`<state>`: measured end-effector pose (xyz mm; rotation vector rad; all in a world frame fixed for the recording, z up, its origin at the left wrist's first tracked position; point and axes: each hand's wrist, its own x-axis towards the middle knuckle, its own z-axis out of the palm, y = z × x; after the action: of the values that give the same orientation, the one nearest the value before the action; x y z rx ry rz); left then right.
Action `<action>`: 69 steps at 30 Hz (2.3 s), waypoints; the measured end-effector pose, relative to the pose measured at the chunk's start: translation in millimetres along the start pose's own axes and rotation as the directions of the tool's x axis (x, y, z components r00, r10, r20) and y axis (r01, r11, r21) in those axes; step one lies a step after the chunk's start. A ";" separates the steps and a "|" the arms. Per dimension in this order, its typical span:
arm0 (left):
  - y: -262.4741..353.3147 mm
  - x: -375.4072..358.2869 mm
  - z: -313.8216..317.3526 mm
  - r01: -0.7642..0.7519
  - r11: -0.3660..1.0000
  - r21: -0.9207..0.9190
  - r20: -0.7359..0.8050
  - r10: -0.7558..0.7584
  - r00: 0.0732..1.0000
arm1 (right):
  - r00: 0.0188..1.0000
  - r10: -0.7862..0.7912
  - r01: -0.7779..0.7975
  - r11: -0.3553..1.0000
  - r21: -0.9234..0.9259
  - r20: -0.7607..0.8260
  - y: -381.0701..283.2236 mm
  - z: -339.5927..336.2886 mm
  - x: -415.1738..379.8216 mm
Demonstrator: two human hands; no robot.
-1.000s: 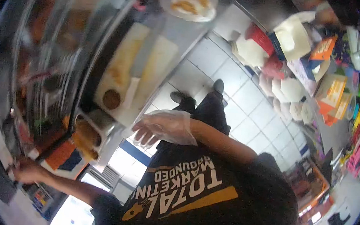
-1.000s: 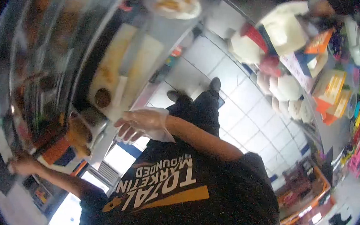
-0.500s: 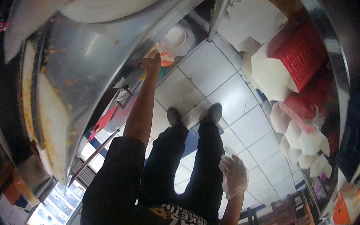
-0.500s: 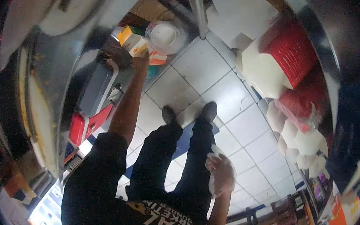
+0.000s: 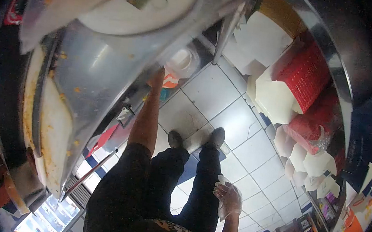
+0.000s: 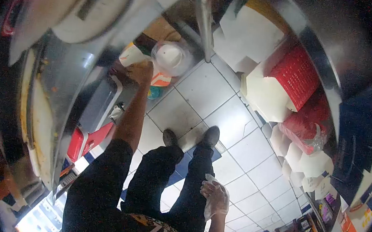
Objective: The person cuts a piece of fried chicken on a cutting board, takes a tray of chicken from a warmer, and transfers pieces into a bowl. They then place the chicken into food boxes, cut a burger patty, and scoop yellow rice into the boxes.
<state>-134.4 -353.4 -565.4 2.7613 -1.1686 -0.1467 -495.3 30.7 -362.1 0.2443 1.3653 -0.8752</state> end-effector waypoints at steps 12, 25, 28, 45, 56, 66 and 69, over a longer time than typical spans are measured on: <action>-105.2 -244.8 -319.7 0.572 0.318 -0.756 0.627 0.600 0.496 | 0.356 -0.732 0.783 -0.106 -0.613 0.581 -246.9 367.2 -124.7; -10.2 -163.5 -573.2 0.907 -0.386 -0.166 0.538 0.736 0.412 | 0.423 -0.356 0.546 -0.634 -0.548 0.833 -326.6 465.8 -129.6; 9.9 -151.9 -566.4 0.880 -0.437 -0.186 0.498 0.730 0.468 | 0.424 -0.220 0.280 -0.891 -0.358 0.879 -324.3 452.0 -159.8; 15.9 -126.3 -535.1 0.927 -0.369 -0.062 0.338 0.866 0.367 | 0.043 -0.576 0.710 -0.557 -0.430 0.816 -284.2 434.8 -231.4; -56.4 -155.0 -540.6 0.926 -0.365 -0.096 0.314 0.872 0.376 | 0.480 -0.450 0.619 -0.435 -0.654 0.753 -313.5 443.7 -61.3; -108.9 -176.1 -577.7 0.927 -0.366 -0.081 0.300 0.878 0.372 | 0.616 -0.193 0.356 -0.797 -0.488 0.764 -293.0 461.3 -72.5; -114.1 -177.9 -584.3 0.937 -0.341 -0.081 0.280 0.894 0.350 | 0.466 -0.398 0.620 -0.490 -0.613 0.790 -280.7 450.8 -99.3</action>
<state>-93.3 -94.2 -2.2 0.1359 0.0989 -2.0142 -341.3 -399.3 -73.6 -2.0595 1.5563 -0.3447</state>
